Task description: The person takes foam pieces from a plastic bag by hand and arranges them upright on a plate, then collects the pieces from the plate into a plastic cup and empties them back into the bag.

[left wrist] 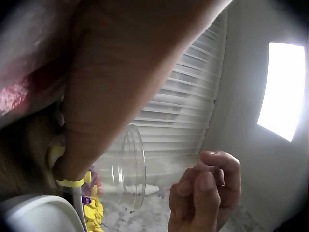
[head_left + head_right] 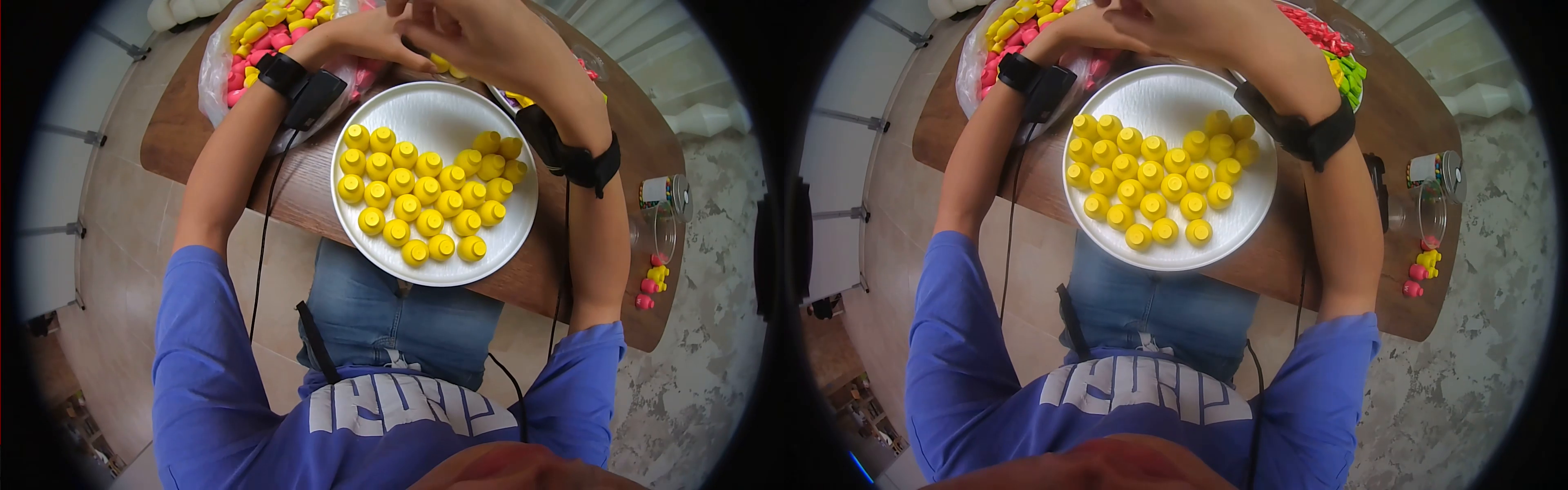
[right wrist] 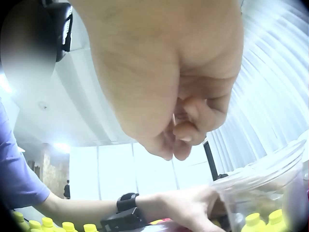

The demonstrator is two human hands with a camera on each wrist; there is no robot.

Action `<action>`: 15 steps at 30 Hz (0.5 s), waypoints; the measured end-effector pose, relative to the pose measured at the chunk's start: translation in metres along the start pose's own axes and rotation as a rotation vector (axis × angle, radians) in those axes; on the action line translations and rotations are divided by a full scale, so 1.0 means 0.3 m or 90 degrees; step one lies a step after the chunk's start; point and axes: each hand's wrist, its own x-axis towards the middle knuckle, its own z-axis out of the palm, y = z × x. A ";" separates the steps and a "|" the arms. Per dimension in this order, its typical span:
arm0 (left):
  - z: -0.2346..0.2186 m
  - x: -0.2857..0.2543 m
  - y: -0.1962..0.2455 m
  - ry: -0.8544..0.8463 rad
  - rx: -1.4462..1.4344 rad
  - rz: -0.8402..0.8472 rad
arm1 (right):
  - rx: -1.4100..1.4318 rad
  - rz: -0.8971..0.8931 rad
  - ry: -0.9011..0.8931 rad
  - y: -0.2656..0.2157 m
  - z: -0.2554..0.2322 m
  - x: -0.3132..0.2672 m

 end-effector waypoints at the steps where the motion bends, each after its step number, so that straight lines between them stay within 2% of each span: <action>1: 0.018 -0.010 -0.011 -0.028 -0.140 0.108 | -0.049 0.026 -0.047 -0.057 -0.012 0.012; 2: 0.008 -0.007 -0.011 -0.025 -0.140 0.104 | -0.045 0.023 -0.047 -0.054 0.009 0.018; 4: -0.004 0.013 0.030 0.070 0.074 0.263 | 0.101 -0.083 -0.174 -0.035 0.071 0.000; 5: -0.003 0.015 0.028 0.065 0.047 0.271 | 0.096 -0.101 -0.198 -0.029 0.098 -0.014; 6: 0.000 0.021 0.026 0.062 0.046 0.272 | 0.108 -0.035 -0.270 -0.038 0.140 -0.029; 8: 0.014 0.016 0.065 0.076 0.035 0.150 | 0.092 -0.032 -0.262 -0.049 0.161 -0.039; 10: 0.012 0.011 0.071 0.073 0.029 0.174 | 0.067 -0.037 -0.266 -0.063 0.161 -0.034; 12: 0.018 0.005 0.092 0.110 0.093 0.100 | 0.041 -0.042 -0.272 -0.068 0.160 -0.032; 15: 0.017 0.013 0.081 0.107 0.053 0.085 | 0.089 -0.042 -0.279 -0.072 0.157 -0.031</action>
